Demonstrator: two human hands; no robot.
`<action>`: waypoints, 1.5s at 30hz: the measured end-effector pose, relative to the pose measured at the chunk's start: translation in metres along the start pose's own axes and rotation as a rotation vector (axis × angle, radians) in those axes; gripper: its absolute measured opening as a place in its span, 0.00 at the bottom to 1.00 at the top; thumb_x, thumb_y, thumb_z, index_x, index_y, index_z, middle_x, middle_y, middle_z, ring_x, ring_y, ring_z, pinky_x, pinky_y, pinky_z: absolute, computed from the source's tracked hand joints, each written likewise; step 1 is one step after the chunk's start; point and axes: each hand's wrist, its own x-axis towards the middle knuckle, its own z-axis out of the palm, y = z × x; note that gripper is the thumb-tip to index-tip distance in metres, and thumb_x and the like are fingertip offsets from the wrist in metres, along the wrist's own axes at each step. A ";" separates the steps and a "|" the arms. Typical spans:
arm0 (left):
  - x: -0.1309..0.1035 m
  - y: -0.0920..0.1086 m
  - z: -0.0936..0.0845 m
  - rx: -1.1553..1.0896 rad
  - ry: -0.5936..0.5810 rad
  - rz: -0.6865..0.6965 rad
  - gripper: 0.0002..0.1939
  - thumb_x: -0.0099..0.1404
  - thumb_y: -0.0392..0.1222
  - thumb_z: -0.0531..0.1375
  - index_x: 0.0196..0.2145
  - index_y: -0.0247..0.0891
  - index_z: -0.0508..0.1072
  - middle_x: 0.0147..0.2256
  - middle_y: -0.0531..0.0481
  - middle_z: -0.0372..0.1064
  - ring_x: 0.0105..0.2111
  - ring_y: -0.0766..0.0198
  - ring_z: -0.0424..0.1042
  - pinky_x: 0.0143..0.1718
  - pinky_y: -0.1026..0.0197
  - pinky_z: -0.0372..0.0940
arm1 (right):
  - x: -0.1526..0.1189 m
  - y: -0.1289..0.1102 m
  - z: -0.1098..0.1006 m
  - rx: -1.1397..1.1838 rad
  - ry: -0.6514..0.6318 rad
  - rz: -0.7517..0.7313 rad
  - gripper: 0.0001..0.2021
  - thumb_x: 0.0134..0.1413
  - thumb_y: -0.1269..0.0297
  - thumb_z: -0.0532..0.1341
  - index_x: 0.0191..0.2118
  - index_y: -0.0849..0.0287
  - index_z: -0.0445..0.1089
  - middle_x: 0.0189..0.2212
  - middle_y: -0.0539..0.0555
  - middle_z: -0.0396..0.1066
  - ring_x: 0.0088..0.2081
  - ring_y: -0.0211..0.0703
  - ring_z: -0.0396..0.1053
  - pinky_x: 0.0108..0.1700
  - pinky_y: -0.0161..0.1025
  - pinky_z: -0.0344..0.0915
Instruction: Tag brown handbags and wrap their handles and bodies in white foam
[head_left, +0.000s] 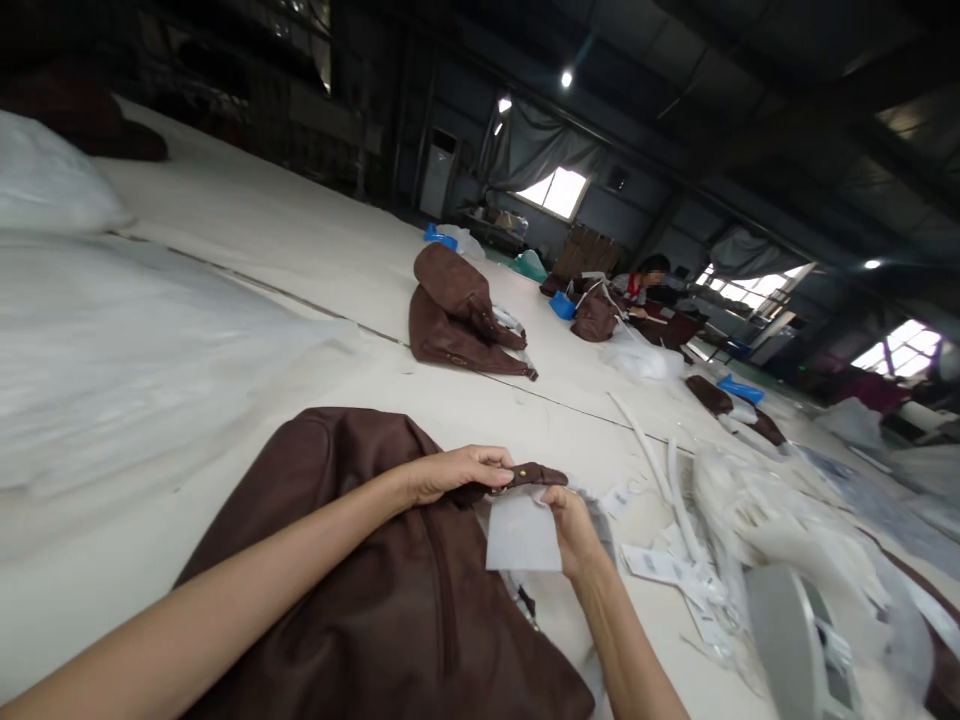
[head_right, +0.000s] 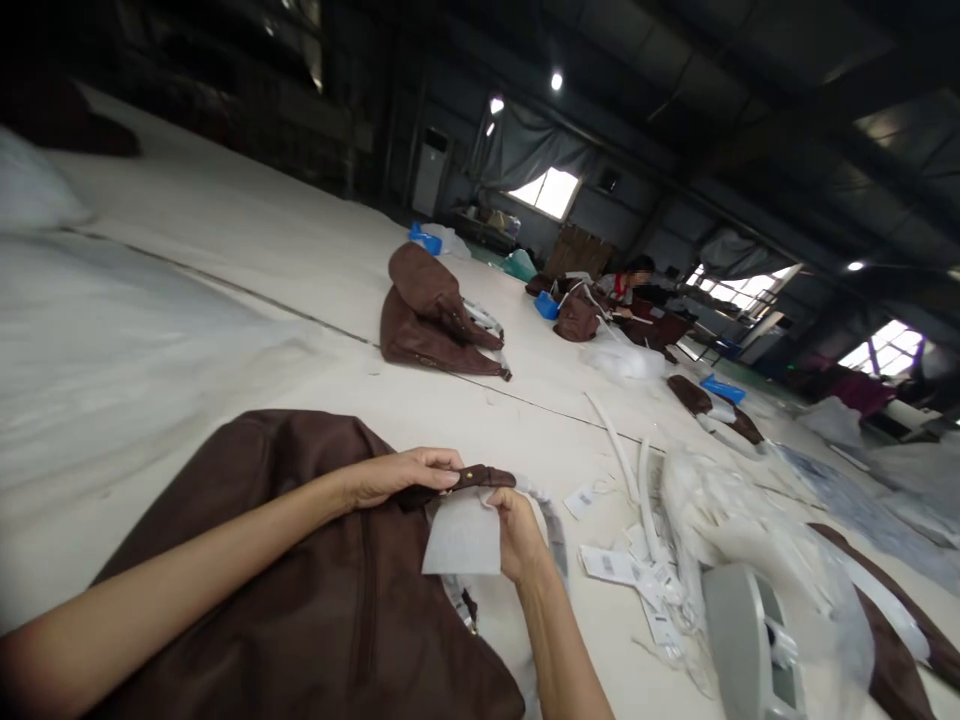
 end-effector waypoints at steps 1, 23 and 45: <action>0.000 -0.001 0.000 -0.006 -0.002 0.004 0.19 0.53 0.56 0.66 0.32 0.36 0.72 0.27 0.54 0.63 0.30 0.65 0.59 0.34 0.64 0.53 | 0.000 0.001 0.001 -0.003 0.005 -0.001 0.09 0.32 0.65 0.58 0.26 0.58 0.70 0.26 0.54 0.76 0.37 0.53 0.75 0.38 0.46 0.70; 0.002 -0.014 0.008 0.027 0.114 0.090 0.20 0.51 0.56 0.66 0.29 0.35 0.74 0.25 0.54 0.64 0.28 0.66 0.59 0.31 0.63 0.52 | 0.003 0.012 -0.005 -0.189 0.254 -0.163 0.07 0.39 0.64 0.67 0.29 0.54 0.74 0.28 0.49 0.76 0.32 0.46 0.72 0.28 0.37 0.68; 0.005 -0.009 0.004 -0.253 0.160 -0.040 0.25 0.39 0.49 0.75 0.34 0.33 0.78 0.32 0.47 0.77 0.35 0.58 0.73 0.40 0.61 0.65 | -0.018 0.013 0.011 -0.048 0.130 -0.219 0.15 0.45 0.59 0.69 0.39 0.61 0.75 0.34 0.54 0.77 0.36 0.46 0.73 0.38 0.40 0.71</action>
